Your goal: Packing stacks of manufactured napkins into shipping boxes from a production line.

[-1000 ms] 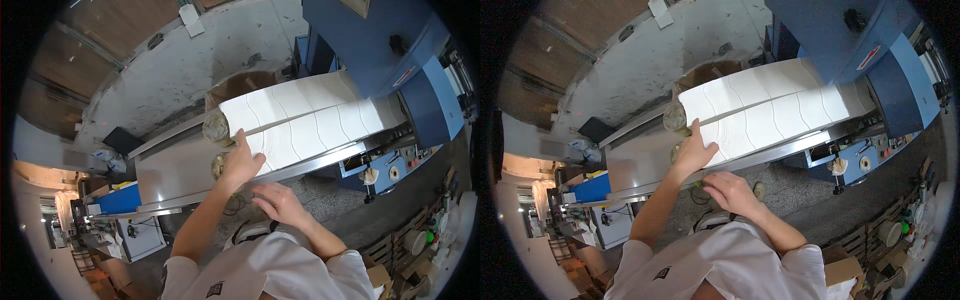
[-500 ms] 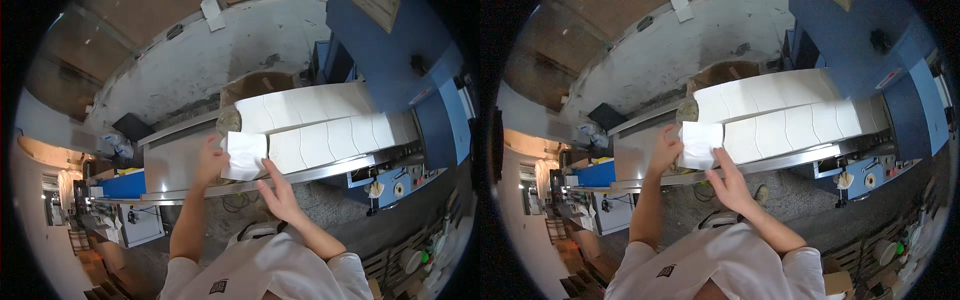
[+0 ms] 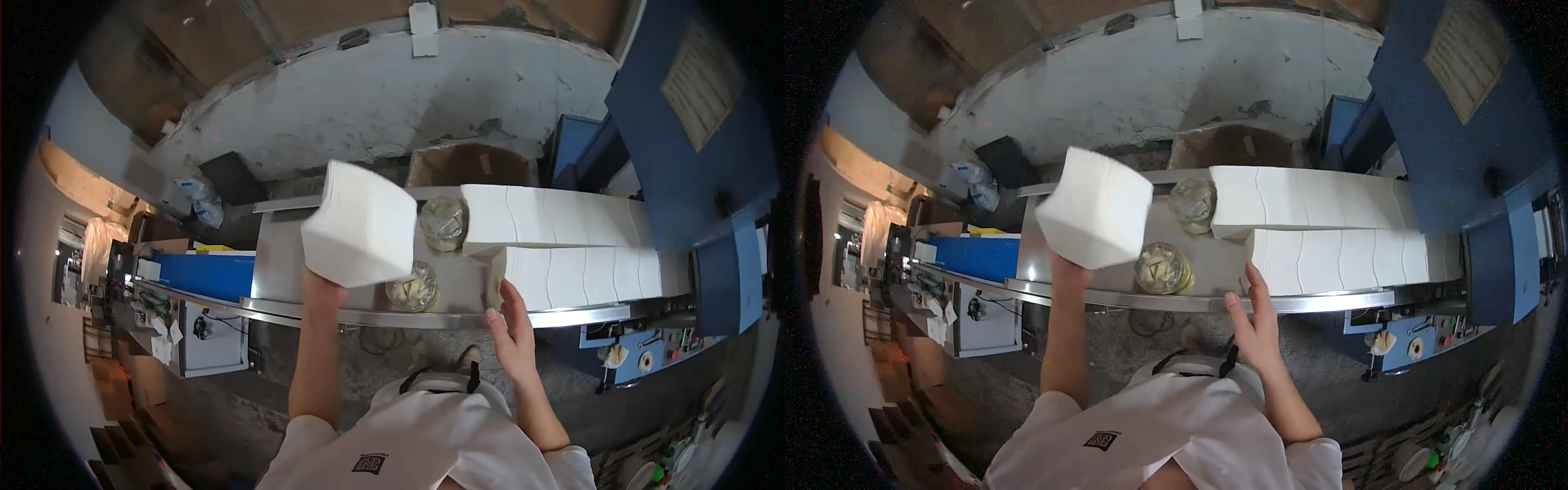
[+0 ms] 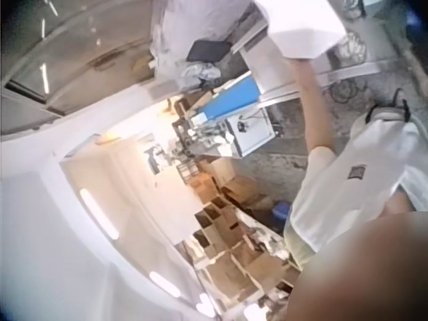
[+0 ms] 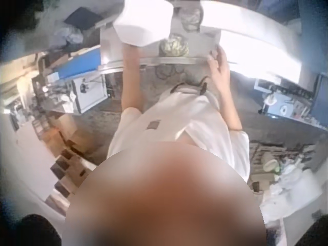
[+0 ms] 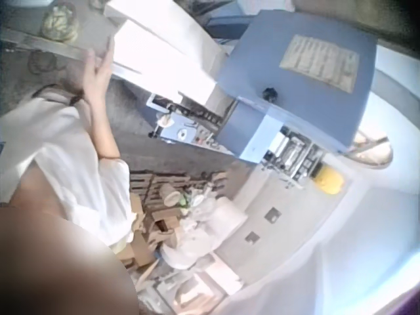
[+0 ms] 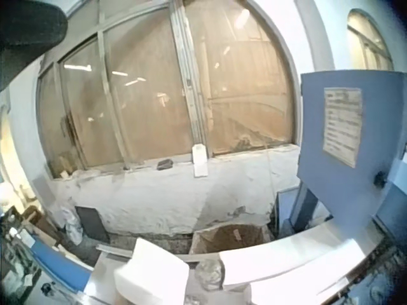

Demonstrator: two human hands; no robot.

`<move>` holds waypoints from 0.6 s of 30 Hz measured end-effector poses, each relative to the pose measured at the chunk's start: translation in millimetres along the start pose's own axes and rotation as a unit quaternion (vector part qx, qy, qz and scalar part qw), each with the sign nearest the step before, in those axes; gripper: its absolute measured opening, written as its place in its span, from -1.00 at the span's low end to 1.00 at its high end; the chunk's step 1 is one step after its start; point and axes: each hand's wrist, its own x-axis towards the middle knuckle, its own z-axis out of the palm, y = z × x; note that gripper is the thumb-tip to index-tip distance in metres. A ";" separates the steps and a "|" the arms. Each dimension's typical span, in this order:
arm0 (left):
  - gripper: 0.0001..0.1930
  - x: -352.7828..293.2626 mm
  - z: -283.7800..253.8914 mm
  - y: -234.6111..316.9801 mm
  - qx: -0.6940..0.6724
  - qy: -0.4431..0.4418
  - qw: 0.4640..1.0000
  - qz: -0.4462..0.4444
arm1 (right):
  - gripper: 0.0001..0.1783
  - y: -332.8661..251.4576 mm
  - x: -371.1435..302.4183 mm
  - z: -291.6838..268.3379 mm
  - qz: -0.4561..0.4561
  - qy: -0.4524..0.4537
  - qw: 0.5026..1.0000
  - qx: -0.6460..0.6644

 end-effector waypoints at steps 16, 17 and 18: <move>-0.37 117.4 -13.3 165.4 -0.460 -0.077 0.868 -0.169 | -0.26 -3.9 7.0 14.5 -0.010 0.046 0.998 -0.038; -0.38 115.5 -9.8 168.2 -0.498 -0.071 0.844 -0.187 | -0.26 -3.5 6.9 14.5 -0.008 0.051 0.998 -0.030; -0.38 113.1 -9.3 168.9 -0.508 -0.073 0.838 -0.182 | -0.26 -4.0 6.4 14.9 -0.009 0.053 0.998 -0.031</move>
